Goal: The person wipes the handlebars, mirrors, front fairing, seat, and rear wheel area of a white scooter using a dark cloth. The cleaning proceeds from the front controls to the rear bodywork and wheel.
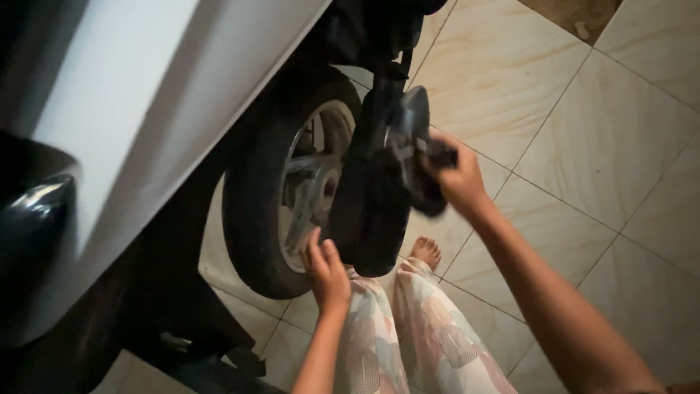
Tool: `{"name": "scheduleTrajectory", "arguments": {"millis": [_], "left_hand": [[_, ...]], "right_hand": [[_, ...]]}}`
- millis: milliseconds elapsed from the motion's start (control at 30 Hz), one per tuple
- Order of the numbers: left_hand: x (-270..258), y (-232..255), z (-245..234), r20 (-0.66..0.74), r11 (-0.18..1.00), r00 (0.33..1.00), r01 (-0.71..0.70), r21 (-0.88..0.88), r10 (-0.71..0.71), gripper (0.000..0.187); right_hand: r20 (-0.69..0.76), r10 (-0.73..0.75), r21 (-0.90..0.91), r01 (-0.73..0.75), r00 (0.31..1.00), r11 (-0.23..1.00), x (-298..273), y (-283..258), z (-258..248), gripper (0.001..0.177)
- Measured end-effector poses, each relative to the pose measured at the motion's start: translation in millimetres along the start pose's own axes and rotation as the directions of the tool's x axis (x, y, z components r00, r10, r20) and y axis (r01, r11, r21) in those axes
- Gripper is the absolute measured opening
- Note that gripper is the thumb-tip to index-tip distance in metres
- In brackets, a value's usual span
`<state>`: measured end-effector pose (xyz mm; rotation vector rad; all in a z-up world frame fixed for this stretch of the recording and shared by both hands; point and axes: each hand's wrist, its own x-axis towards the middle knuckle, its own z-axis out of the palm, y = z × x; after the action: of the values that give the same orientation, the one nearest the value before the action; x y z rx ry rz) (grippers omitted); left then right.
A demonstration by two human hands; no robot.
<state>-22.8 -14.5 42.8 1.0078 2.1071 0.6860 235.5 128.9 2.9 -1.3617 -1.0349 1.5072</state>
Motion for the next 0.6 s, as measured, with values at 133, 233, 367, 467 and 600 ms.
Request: {"name": "scheduleTrajectory", "arguments": {"millis": [133,233,367,467,600], "left_hand": [[0.1,12.8,20.3,0.046,0.982,0.984,-0.175,0.075,0.172,0.045],[4.3,17.5,30.6,0.049,0.969,0.971,-0.238,0.066,0.235,0.046],[8.5,18.4,32.5,0.079,0.980,0.981,-0.182,0.075,0.177,0.050],[12.0,15.4,29.8,0.085,0.971,0.974,-0.219,0.094,0.211,0.049],[17.9,16.6,32.6,0.142,0.956,0.959,-0.262,0.130,0.244,0.050]], "right_hand": [[-0.156,-0.066,-0.403,-0.002,0.986,0.915,21.8,28.8,36.1,0.030],[0.163,-0.240,-0.462,0.289,0.957,0.838,-49.6,53.8,75.7,0.066],[0.312,-0.385,-0.494,0.495,0.868,0.715,-131.3,42.2,105.4,0.057],[0.226,-0.403,-0.590,0.454,0.887,0.668,-117.2,50.3,96.6,0.052],[-0.115,-0.449,-0.614,0.292,0.886,0.733,-6.0,92.5,59.0,0.065]]}}
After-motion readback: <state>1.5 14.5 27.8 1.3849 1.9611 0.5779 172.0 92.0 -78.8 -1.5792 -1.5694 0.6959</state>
